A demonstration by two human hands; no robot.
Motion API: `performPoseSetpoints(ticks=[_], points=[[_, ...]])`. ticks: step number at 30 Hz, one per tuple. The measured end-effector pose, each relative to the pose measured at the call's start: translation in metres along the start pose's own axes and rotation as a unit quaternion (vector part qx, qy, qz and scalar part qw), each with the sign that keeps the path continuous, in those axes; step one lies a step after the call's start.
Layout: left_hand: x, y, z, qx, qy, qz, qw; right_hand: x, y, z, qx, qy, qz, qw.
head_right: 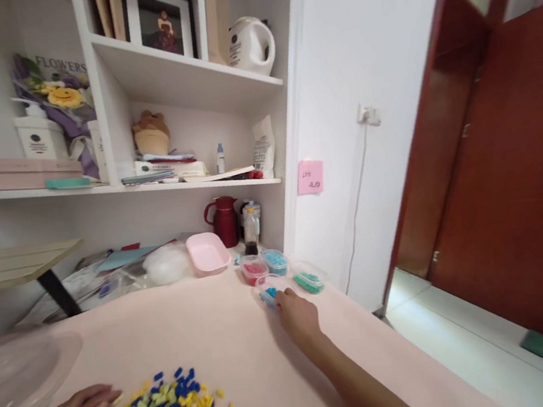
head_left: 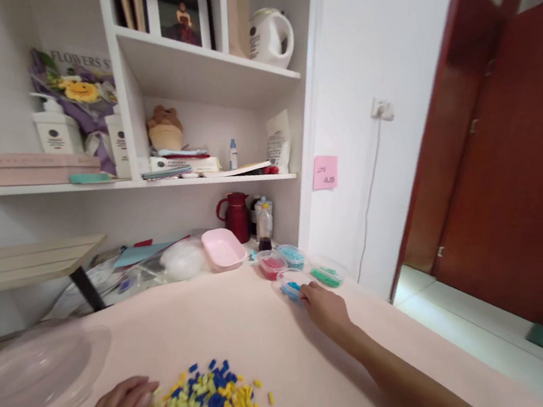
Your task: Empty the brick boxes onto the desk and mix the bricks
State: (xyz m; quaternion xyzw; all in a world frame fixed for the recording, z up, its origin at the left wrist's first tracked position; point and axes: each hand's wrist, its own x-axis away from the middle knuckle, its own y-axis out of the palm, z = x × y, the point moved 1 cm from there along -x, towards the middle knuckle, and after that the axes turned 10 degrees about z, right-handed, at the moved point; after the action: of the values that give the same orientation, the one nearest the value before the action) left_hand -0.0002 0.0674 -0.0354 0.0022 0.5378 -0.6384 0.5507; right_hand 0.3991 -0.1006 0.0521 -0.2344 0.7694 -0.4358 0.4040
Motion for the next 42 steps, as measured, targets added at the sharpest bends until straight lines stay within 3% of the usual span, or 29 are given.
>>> performPoseSetpoints(ticks=[1, 6, 9, 13, 17, 21, 26, 30, 32, 38, 42], points=[[-0.001, -0.005, 0.007, -0.010, -0.012, 0.020, 1.000, 0.003, -0.001, -0.005, -0.016, -0.014, -0.005, 1.000], [-0.004, -0.013, 0.024, -0.037, -0.012, 0.000, 0.999, 0.028, -0.015, -0.046, -0.168, -0.113, -0.071, 0.977], [-0.002, -0.014, 0.027, -0.037, -0.018, -0.016, 0.999, 0.046, -0.027, -0.071, -0.437, -0.112, -0.154, 0.879], [0.001, -0.017, 0.034, -0.032, -0.025, -0.015, 0.999, 0.068, -0.030, -0.090, -0.588, -0.049, -0.299, 0.750], [0.002, -0.019, 0.040, -0.034, -0.021, -0.026, 0.999, 0.084, -0.014, -0.094, -0.629, -0.003, -0.389, 0.673], [0.002, -0.021, 0.045, -0.041, -0.019, -0.039, 0.998, 0.095, 0.001, -0.091, -0.642, -0.008, -0.442, 0.626], [0.003, -0.021, 0.049, -0.045, -0.024, -0.032, 0.998, 0.103, 0.012, -0.091, -0.684, 0.000, -0.472, 0.557], [0.004, -0.021, 0.051, -0.049, -0.027, -0.019, 0.998, 0.107, 0.026, -0.098, -0.742, 0.062, -0.474, 0.471], [0.003, -0.021, 0.051, -0.046, -0.024, -0.015, 0.999, 0.107, 0.034, -0.100, -0.756, 0.104, -0.472, 0.442], [0.004, -0.018, 0.043, -0.039, -0.033, -0.026, 0.998, 0.101, 0.045, -0.094, -0.770, 0.261, -0.417, 0.407], [0.005, -0.016, 0.038, -0.043, -0.033, -0.020, 0.998, 0.096, 0.045, -0.091, -0.768, 0.281, -0.431, 0.381]])
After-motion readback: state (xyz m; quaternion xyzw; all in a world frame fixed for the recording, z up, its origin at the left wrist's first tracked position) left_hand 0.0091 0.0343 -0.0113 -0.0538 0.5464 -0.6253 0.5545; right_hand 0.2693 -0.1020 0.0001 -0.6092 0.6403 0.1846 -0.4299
